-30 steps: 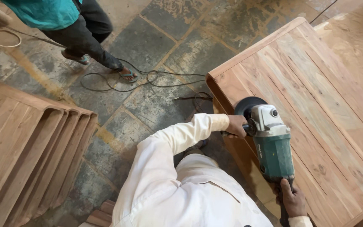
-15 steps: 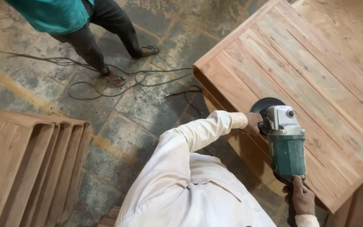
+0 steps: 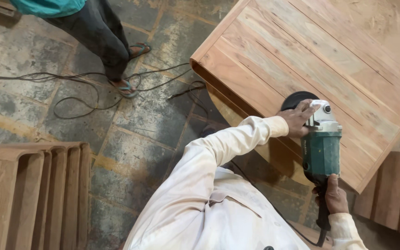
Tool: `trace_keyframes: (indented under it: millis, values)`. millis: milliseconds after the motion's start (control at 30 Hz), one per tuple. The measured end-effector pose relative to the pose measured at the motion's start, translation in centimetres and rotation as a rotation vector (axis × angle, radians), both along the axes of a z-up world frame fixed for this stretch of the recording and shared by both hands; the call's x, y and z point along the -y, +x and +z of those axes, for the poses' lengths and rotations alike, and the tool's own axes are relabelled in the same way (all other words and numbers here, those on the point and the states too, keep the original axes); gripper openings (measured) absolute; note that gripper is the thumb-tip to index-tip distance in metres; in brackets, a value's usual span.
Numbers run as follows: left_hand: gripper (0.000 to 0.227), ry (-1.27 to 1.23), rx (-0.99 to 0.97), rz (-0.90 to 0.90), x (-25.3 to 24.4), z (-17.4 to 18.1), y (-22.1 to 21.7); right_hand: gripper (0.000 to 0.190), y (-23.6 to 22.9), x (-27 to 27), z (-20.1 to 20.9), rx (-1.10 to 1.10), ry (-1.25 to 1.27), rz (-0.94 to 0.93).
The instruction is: The person sands the surface and edges of a wooden furniture piece using a power sander, moving it across the wood and turning the piece over to sand different sides.
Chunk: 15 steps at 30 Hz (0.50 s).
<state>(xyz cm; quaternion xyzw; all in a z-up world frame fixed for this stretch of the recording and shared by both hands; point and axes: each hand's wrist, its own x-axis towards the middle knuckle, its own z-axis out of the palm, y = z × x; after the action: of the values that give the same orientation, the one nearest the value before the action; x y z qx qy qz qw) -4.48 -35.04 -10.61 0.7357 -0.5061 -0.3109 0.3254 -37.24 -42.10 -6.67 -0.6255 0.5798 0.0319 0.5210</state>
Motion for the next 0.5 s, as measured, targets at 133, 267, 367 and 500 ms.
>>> trace_keyframes:
  millis: [133, 267, 367, 500]
  values:
    - [0.092, 0.066, -0.019, -0.026, -0.6, 1.0, 1.0, 0.084, 0.9, -0.7, -0.8, -0.015, 0.026, -0.004]
    - [0.096, 0.11, -0.013, 0.024, -3.9, 3.5, 3.9, 0.087, 4.4, -1.7, -1.3, -0.053, 0.011, 0.062]
    - [0.101, 0.08, -0.03, 0.118, -6.9, 5.1, 6.8, 0.086, 8.0, -2.5, -1.0, -0.084, -0.012, 0.128]
    - [0.097, 0.22, -0.025, 0.217, -10.6, 5.8, 11.1, 0.082, 13.4, -3.4, -1.3, -0.084, -0.023, 0.242]
